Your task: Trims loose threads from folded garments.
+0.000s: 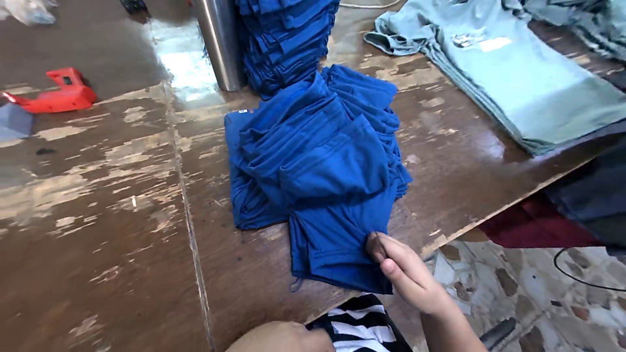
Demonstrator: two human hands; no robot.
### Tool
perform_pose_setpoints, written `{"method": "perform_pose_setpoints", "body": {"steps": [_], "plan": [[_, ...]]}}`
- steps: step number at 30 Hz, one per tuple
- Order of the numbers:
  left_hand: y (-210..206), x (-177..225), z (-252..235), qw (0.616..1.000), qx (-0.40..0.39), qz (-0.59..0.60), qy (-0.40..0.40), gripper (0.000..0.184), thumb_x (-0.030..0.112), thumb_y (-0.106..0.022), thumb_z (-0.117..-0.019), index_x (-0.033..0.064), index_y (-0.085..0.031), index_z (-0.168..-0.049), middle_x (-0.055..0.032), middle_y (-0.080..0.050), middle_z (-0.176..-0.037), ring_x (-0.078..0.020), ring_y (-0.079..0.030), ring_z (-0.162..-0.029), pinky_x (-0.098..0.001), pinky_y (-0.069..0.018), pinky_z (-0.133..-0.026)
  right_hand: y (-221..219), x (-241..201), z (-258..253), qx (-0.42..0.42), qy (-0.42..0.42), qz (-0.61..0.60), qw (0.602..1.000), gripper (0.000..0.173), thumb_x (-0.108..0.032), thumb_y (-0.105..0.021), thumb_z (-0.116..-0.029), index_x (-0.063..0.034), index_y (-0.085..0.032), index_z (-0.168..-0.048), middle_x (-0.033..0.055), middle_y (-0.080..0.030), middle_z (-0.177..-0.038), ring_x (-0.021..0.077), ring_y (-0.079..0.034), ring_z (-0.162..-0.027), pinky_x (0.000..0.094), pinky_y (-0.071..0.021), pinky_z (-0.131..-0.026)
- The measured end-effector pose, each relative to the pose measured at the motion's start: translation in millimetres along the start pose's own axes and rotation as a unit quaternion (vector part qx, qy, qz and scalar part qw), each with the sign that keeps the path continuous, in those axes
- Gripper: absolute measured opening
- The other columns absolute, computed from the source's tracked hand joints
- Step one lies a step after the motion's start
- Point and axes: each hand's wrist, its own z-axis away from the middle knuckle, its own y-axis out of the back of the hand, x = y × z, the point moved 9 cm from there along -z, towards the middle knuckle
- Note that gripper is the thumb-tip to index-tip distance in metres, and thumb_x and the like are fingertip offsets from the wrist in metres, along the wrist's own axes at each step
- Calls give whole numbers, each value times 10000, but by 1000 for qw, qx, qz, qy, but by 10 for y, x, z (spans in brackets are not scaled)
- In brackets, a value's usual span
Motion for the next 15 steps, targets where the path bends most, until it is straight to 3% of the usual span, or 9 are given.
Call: {"method": "perform_pose_setpoints", "body": {"steps": [1,3,5,7,8,9,11,13,15], "plan": [[-77,28,-11,999,-50,-5,2,259,223,-676,-975,30,-714,-1145,-132,-751,-1026,-266,-736,-949,-479,-585,-842,29,12,-4,7,-1,-24,1000,554,-521,-297,-1096,-70,-501,-846,37,-482,-816,70,-519,-832,223,-444,-792],[30,54,-83,999,22,-45,-13,295,284,-668,-980,77,-719,-1184,-90,-738,-1140,-220,-705,-1075,-444,-562,-940,66,3,0,19,-3,-68,998,522,-523,-328,-1091,-88,-519,-875,1,-485,-835,25,-512,-845,197,-437,-797],[264,12,-171,974,195,-117,-1,319,344,-704,-952,128,-725,-1185,-52,-716,-1059,-149,-684,-980,-327,-577,-863,56,-65,7,40,0,-83,996,473,-523,-386,-1079,-108,-527,-900,-20,-488,-849,6,-506,-848,182,-431,-790],[385,-78,-292,922,314,-220,45,539,389,-784,-850,172,-668,-1330,-98,-652,-1051,-216,-646,-919,-360,-562,-752,-5,-216,-1,76,13,-32,996,406,-490,-530,-1041,-110,-505,-900,2,-505,-859,26,-527,-841,182,-452,-769],[398,-139,-365,898,343,-266,70,635,336,-803,-791,185,-643,-1387,-130,-629,-1043,-273,-636,-889,-404,-548,-690,-56,-313,3,89,29,12,995,353,-422,-623,-1008,-104,-502,-916,23,-528,-885,50,-549,-864,187,-473,-786],[414,-193,-417,880,365,-291,90,669,240,-771,-746,190,-644,-1401,-146,-628,-1014,-306,-641,-854,-436,-541,-647,-109,-407,8,97,53,57,992,281,-311,-676,-975,-100,-497,-927,43,-543,-925,77,-559,-898,190,-481,-818],[508,-232,-401,857,410,-292,112,592,118,-586,-778,159,-676,-1362,-125,-680,-969,-280,-678,-820,-445,-560,-651,-104,-496,13,122,85,125,981,176,-123,-673,-906,-91,-502,-934,76,-560,-998,110,-573,-954,182,-495,-859],[672,-206,-286,866,440,-212,105,518,58,-457,-876,84,-675,-1344,-113,-742,-1134,-185,-716,-1013,-383,-583,-849,138,-462,-14,165,73,170,969,168,-134,-661,-877,-85,-512,-938,86,-588,-1032,82,-598,-939,155,-509,-810],[801,-205,-245,899,432,-54,49,466,-12,-389,-946,-19,-632,-1344,-92,-692,-1308,-47,-645,-1189,-229,-507,-1029,462,-447,-56,199,62,176,962,191,-194,-656,-893,-77,-524,-964,70,-608,-1031,42,-595,-883,139,-499,-742]]}}
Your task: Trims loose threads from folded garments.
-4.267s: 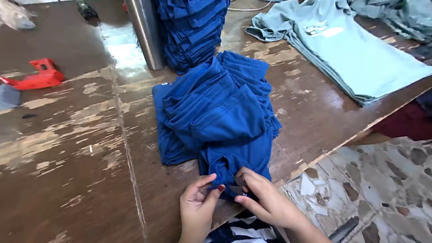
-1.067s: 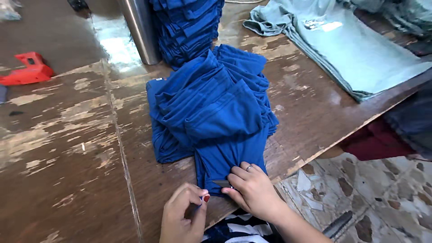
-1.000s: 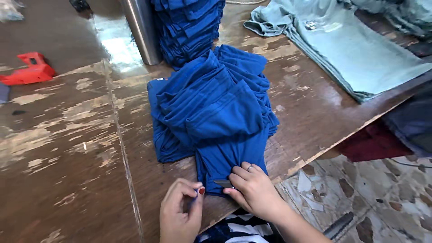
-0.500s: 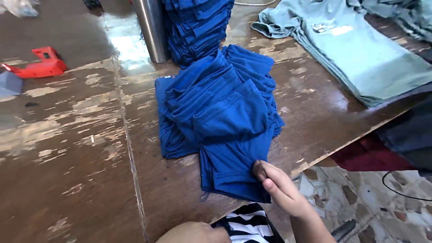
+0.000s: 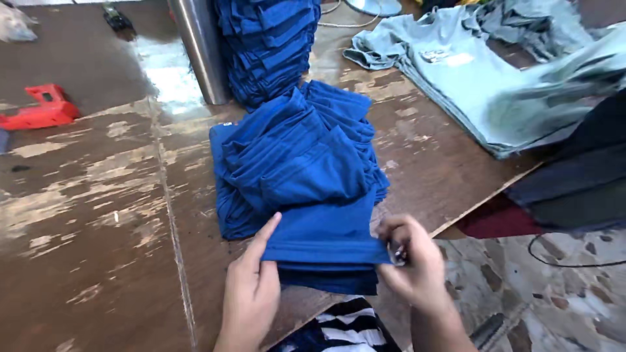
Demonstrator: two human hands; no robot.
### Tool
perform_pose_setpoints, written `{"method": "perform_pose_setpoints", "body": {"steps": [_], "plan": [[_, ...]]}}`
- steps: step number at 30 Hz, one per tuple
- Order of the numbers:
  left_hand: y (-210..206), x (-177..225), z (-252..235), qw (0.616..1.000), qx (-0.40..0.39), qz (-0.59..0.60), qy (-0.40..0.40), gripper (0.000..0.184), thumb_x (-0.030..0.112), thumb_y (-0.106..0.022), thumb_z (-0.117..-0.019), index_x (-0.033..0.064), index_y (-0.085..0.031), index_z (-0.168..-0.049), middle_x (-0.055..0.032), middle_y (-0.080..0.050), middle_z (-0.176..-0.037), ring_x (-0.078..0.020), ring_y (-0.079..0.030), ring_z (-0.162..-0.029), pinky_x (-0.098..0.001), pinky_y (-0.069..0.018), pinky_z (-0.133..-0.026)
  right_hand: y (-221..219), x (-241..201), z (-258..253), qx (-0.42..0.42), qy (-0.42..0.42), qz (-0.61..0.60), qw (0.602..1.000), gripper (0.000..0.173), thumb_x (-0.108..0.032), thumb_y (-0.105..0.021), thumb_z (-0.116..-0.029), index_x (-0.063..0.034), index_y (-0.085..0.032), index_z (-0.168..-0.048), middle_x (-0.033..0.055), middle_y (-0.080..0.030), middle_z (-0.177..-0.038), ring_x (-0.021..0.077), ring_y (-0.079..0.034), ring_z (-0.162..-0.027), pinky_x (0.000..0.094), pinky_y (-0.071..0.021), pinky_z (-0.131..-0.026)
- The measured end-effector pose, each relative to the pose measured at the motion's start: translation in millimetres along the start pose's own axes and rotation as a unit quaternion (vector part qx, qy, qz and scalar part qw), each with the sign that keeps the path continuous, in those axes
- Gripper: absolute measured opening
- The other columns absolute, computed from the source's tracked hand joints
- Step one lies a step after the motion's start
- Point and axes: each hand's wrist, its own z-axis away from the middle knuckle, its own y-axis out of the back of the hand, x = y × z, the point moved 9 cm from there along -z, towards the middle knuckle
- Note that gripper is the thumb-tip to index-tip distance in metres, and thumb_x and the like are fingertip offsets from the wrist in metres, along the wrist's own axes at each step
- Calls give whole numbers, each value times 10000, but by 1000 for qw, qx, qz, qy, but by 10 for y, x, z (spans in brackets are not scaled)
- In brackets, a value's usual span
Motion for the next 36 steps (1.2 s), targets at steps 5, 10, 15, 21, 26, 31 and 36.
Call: {"method": "perform_pose_setpoints", "body": {"steps": [5,10,15,21,26,31,36], "plan": [[-103,30,-167,959,-22,282,26,443,187,-445,-1080,80,-484,-1508,-26,-550,-1487,-133,-583,-1289,-339,-519,-1054,469,-257,-298,157,54,-202,965,274,-65,-699,-906,-256,-601,-1076,-53,-598,-1407,141,-687,-1147,302,-616,-924],[-229,216,-51,979,-63,186,-62,544,263,-600,-1030,34,-482,-1509,-135,-541,-1505,-211,-570,-1343,-367,-510,-1098,311,-209,-347,79,61,-234,967,247,-61,-657,-927,-239,-589,-1083,-11,-621,-1357,212,-691,-1145,381,-618,-940],[-437,-13,212,983,-120,-98,-94,316,187,-539,-999,80,-741,-1217,-41,-756,-1159,-171,-688,-1150,-341,-534,-1013,29,486,108,-123,-91,11,988,364,-216,-635,-917,36,-585,-1175,134,-704,-1106,129,-678,-949,270,-572,-765],[-477,-140,300,974,-123,-168,-88,268,239,-567,-979,112,-780,-1080,-29,-767,-1073,-197,-714,-1082,-359,-566,-956,-40,641,506,-144,-147,-48,977,195,-190,-692,-884,-33,-587,-931,-1,-669,-778,-17,-583,-668,141,-479,-602],[-430,-122,283,977,-111,-158,-89,281,163,-517,-973,119,-787,-1038,-24,-779,-1038,-193,-723,-1085,-357,-567,-960,65,-50,411,-255,-53,-353,899,217,-225,-679,-987,-114,-520,-889,25,-678,-821,89,-672,-753,245,-557,-681],[-429,-129,299,978,-109,-156,-89,306,191,-497,-997,115,-776,-1099,-36,-772,-1068,-191,-718,-1085,-365,-566,-955,-225,29,258,-241,-13,-179,954,152,-169,-685,-939,-59,-593,-991,64,-699,-988,86,-640,-899,213,-523,-796],[-438,-109,324,975,-100,-174,-96,287,246,-527,-998,146,-779,-1092,-5,-773,-1079,-194,-711,-1115,-400,-568,-949,-506,225,269,-227,-4,-64,972,54,-114,-657,-868,-62,-649,-882,61,-655,-815,145,-604,-822,264,-490,-775]]}}
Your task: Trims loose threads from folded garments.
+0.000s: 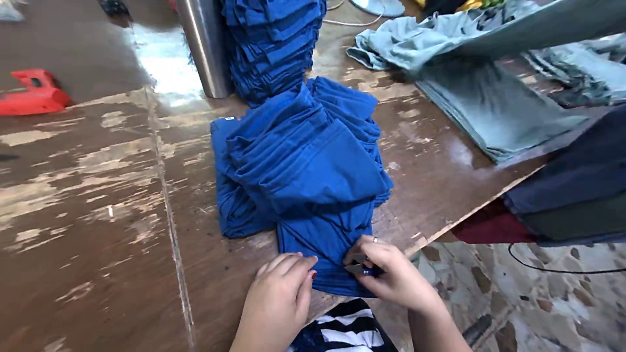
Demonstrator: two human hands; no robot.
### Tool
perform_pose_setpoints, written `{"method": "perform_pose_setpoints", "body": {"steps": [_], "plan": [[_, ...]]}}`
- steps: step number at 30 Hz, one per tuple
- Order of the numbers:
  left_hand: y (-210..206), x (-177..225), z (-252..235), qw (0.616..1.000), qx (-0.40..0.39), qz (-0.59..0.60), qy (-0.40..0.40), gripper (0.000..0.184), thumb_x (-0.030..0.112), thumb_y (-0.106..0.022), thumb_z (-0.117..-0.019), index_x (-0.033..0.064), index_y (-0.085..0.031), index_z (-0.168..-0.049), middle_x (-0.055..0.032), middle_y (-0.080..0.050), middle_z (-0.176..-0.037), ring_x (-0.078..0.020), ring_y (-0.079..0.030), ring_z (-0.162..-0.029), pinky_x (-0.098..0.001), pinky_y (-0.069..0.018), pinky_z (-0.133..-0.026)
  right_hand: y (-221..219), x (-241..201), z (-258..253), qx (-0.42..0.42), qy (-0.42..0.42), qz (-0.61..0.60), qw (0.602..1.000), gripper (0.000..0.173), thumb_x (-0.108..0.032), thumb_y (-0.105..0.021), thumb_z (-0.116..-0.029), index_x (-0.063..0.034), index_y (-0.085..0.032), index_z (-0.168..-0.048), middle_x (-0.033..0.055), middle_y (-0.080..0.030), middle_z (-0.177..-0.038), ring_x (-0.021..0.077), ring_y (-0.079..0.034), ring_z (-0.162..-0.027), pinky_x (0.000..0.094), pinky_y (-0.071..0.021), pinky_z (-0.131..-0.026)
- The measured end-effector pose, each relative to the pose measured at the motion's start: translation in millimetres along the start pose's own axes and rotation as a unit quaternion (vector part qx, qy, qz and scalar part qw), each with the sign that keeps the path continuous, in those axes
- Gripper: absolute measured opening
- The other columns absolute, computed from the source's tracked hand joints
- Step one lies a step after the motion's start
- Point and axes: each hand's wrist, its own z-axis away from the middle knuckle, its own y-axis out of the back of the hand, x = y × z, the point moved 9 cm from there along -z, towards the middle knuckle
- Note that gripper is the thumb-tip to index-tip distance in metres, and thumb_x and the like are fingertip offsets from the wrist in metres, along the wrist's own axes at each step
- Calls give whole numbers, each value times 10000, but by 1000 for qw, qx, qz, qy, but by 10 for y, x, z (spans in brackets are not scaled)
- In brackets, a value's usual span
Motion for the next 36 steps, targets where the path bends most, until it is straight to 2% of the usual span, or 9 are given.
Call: {"method": "perform_pose_setpoints", "body": {"steps": [4,10,16,19,22,26,29,32,36], "plan": [[-66,284,-61,999,30,10,-39,237,184,-577,-979,163,-768,-1117,-9,-743,-1125,-215,-676,-1100,-393,-554,-901,80,-182,-14,28,32,-153,987,112,-113,-642,-917,-71,-538,-904,57,-632,-855,98,-609,-842,222,-501,-770],[-270,283,-137,999,-42,26,6,252,51,-576,-912,64,-739,-1104,-100,-698,-1107,-226,-696,-1021,-335,-590,-879,31,75,13,-1,-35,33,999,90,-132,-668,-850,-56,-630,-881,62,-629,-803,125,-589,-785,242,-489,-735],[-235,429,-139,998,8,56,-23,354,120,-671,-867,93,-729,-1215,-114,-675,-1118,-246,-665,-1030,-352,-576,-875,68,-238,13,49,33,-118,991,109,-162,-589,-923,-88,-514,-894,54,-593,-849,91,-590,-807,216,-498,-735],[-147,558,-198,996,63,43,-43,284,198,-722,-845,163,-741,-1126,-96,-640,-1082,-262,-608,-1036,-356,-534,-849,74,-697,-11,50,83,-155,983,142,-132,-615,-930,-98,-483,-890,57,-583,-842,103,-597,-789,210,-514,-738],[122,404,-322,991,133,-9,-11,259,43,-683,-760,155,-761,-980,-124,-657,-1046,-316,-615,-1016,-426,-514,-843,197,-739,-27,58,84,-229,968,153,-125,-624,-932,-107,-475,-904,46,-587,-847,95,-596,-789,212,-507,-736],[411,26,-198,983,174,22,55,247,19,-644,-786,75,-743,-1005,-127,-585,-1034,-149,-576,-1000,-183,-479,-892,578,-481,-44,139,60,-250,956,111,-179,-652,-955,-191,-543,-974,-76,-624,-910,-20,-600,-817,135,-489,-728],[366,-35,-58,982,167,80,48,210,56,-678,-816,44,-783,-998,-94,-739,-968,-78,-693,-960,-155,-526,-905,701,-338,-171,220,50,-185,956,112,-126,-638,-944,-206,-570,-985,-114,-642,-967,-60,-598,-842,99,-487,-727],[223,-121,-26,968,151,183,79,259,125,-662,-934,-12,-736,-1141,-25,-753,-928,-20,-684,-887,-164,-545,-865,542,-248,-329,282,20,-26,959,92,-95,-624,-944,-90,-538,-913,5,-611,-963,-13,-579,-825,121,-487,-730],[154,-216,-9,906,147,374,136,375,15,-545,-977,-139,-508,-1317,-25,-734,-989,-10,-691,-897,-194,-578,-837,-136,-147,-479,118,-31,30,992,210,-144,-703,-867,30,-636,-965,203,-633,-1125,169,-631,-929,251,-539,-787]]}}
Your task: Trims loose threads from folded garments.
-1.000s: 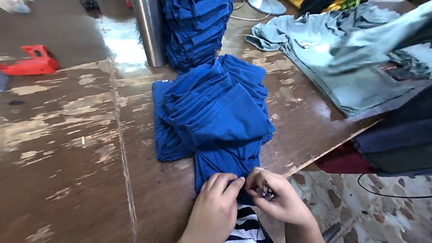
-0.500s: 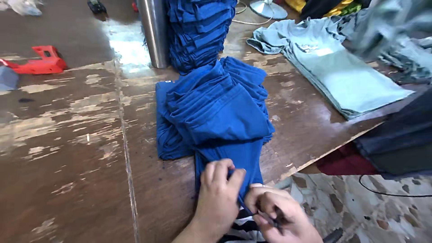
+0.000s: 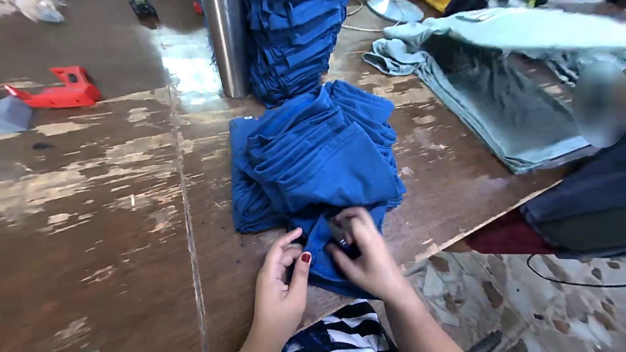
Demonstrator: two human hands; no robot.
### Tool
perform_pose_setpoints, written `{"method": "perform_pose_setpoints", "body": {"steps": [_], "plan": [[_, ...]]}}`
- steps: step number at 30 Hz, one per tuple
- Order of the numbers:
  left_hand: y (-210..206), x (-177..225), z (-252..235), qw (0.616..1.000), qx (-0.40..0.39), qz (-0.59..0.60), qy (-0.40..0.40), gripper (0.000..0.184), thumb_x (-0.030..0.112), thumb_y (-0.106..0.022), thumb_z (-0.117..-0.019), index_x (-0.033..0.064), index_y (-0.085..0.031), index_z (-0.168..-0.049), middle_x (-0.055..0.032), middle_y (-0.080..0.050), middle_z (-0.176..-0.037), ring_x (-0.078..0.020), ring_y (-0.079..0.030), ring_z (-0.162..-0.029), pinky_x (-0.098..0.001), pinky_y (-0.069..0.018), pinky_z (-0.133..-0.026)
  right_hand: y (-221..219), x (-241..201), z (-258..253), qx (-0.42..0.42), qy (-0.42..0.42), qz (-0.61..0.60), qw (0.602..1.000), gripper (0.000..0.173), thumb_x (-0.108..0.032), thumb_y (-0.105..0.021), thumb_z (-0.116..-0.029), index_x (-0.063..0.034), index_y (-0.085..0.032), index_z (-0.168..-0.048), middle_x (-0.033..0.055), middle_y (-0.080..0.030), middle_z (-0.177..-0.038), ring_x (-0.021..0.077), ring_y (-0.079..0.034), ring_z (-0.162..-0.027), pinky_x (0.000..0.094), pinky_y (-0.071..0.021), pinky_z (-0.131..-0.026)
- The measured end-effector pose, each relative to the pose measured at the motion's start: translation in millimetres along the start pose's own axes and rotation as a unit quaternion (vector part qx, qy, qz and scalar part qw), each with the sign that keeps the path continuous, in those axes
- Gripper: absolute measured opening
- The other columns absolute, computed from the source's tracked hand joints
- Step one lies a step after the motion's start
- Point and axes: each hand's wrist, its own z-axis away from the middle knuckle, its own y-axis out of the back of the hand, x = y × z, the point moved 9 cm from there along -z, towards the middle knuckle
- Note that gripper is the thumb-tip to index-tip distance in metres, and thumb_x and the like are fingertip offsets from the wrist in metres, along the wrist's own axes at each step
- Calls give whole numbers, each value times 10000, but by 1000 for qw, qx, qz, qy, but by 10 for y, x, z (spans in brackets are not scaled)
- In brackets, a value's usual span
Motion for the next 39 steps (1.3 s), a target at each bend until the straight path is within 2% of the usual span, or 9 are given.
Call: {"method": "perform_pose_setpoints", "body": {"steps": [3,6,8,13,18,22,29,36,39], "plan": [[-1,-38,42,996,2,86,28,420,1,-552,-979,-117,-435,-1364,-13,-739,-1039,-36,-702,-934,-220,-583,-858,-148,-46,109,-40,17,-80,996,265,-196,-729,-879,11,-610,-995,159,-630,-1126,123,-591,-976,212,-494,-862],[9,-60,65,993,10,120,-8,499,26,-764,-864,9,-541,-1310,12,-755,-1085,-89,-725,-989,-266,-600,-903,-76,-86,174,-20,12,-162,987,268,-203,-698,-929,11,-568,-1027,96,-605,-1031,30,-559,-918,135,-467,-811],[44,-72,59,992,45,119,-11,427,-42,-784,-807,25,-644,-1205,18,-761,-1049,-87,-732,-941,-258,-612,-873,-104,-109,229,-43,-5,-183,982,319,-291,-643,-989,12,-562,-1049,82,-579,-1018,21,-544,-907,141,-464,-806],[104,-72,74,992,69,107,0,113,61,-640,-979,108,-712,-1053,101,-742,-965,25,-685,-853,-150,-572,-783,-240,-173,342,-96,-4,-123,988,423,-426,-444,-1076,-31,-550,-970,99,-559,-993,90,-553,-883,207,-483,-778],[110,-76,164,987,34,156,19,104,198,-654,-994,188,-729,-1065,81,-731,-1087,-13,-688,-976,-190,-578,-858,-222,-240,362,-94,5,-55,994,399,-403,-477,-1067,-43,-608,-955,111,-618,-1018,130,-600,-886,245,-519,-780],[115,27,219,990,0,141,-11,125,159,-667,-983,176,-733,-1088,53,-729,-1158,-33,-699,-998,-194,-588,-854,-238,-340,378,-85,21,-19,996,385,-416,-496,-1054,-77,-605,-909,103,-632,-1019,165,-608,-935,287,-512,-816],[78,60,245,995,-11,86,-54,130,101,-703,-953,138,-741,-1072,43,-701,-1179,-29,-687,-1028,-186,-596,-859,-314,-437,349,-87,7,44,995,516,-457,-308,-1095,-103,-594,-852,95,-622,-971,219,-614,-934,355,-508,-749],[104,-2,247,992,-5,126,-24,109,109,-647,-932,160,-701,-1011,42,-714,-1191,-32,-683,-1035,-192,-574,-864,-164,-397,296,-76,-2,-17,997,530,-435,-285,-1105,-77,-603,-876,93,-625,-963,169,-619,-911,312,-520,-745],[133,-12,222,993,47,106,-13,145,18,-707,-864,141,-678,-933,43,-749,-1084,-20,-707,-950,-175,-588,-809,36,-257,153,-7,-18,-7,1000,453,-443,-413,-1076,-62,-571,-887,94,-579,-987,98,-564,-839,229,-482,-696]]}}
